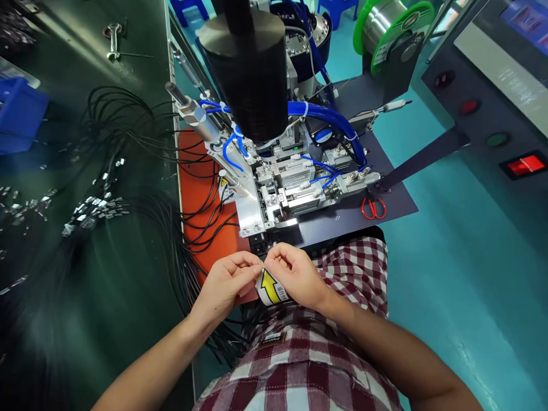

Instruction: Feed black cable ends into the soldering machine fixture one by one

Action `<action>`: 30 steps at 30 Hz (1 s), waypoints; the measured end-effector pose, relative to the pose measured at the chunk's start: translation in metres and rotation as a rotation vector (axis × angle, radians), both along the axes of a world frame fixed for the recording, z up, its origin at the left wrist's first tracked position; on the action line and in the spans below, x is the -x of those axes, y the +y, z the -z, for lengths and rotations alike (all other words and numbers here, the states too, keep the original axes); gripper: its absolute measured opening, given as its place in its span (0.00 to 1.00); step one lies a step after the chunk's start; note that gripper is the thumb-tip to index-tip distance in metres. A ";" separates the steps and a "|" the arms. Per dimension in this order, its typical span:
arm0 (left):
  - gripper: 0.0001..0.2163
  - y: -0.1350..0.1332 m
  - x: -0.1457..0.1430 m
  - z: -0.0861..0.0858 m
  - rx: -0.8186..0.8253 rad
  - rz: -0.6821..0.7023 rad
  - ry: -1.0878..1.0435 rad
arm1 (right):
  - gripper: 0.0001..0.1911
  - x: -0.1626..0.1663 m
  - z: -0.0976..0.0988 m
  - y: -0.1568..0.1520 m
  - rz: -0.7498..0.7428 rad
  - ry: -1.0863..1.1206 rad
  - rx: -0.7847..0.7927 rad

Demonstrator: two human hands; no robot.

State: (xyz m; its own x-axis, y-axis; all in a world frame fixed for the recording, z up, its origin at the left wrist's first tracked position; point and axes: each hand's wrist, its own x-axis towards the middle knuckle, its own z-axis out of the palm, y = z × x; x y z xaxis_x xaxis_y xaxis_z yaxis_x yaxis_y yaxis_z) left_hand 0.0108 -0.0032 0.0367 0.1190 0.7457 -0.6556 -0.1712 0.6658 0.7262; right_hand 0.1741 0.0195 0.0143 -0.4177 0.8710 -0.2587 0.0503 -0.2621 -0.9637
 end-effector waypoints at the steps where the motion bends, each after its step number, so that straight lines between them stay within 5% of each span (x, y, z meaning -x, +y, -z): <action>1: 0.15 0.000 0.000 0.000 0.000 -0.006 -0.001 | 0.10 -0.001 0.000 0.001 0.001 0.010 0.015; 12: 0.16 0.001 0.000 0.000 -0.032 -0.033 0.008 | 0.08 -0.003 0.000 -0.004 0.055 -0.174 -0.090; 20: 0.14 -0.003 0.000 0.002 -0.089 0.009 -0.018 | 0.08 -0.006 -0.003 0.003 -0.021 -0.108 0.018; 30: 0.13 -0.004 0.001 0.001 -0.086 0.025 0.030 | 0.05 -0.014 -0.019 0.004 -0.055 -0.497 -0.762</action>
State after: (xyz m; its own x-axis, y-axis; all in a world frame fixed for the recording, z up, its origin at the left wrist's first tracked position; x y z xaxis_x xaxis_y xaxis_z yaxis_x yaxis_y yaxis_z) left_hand 0.0101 -0.0075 0.0358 0.1198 0.7966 -0.5926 -0.1322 0.6044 0.7857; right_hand 0.1879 0.0235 0.0330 -0.4583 0.8618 0.2174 0.4997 0.4521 -0.7388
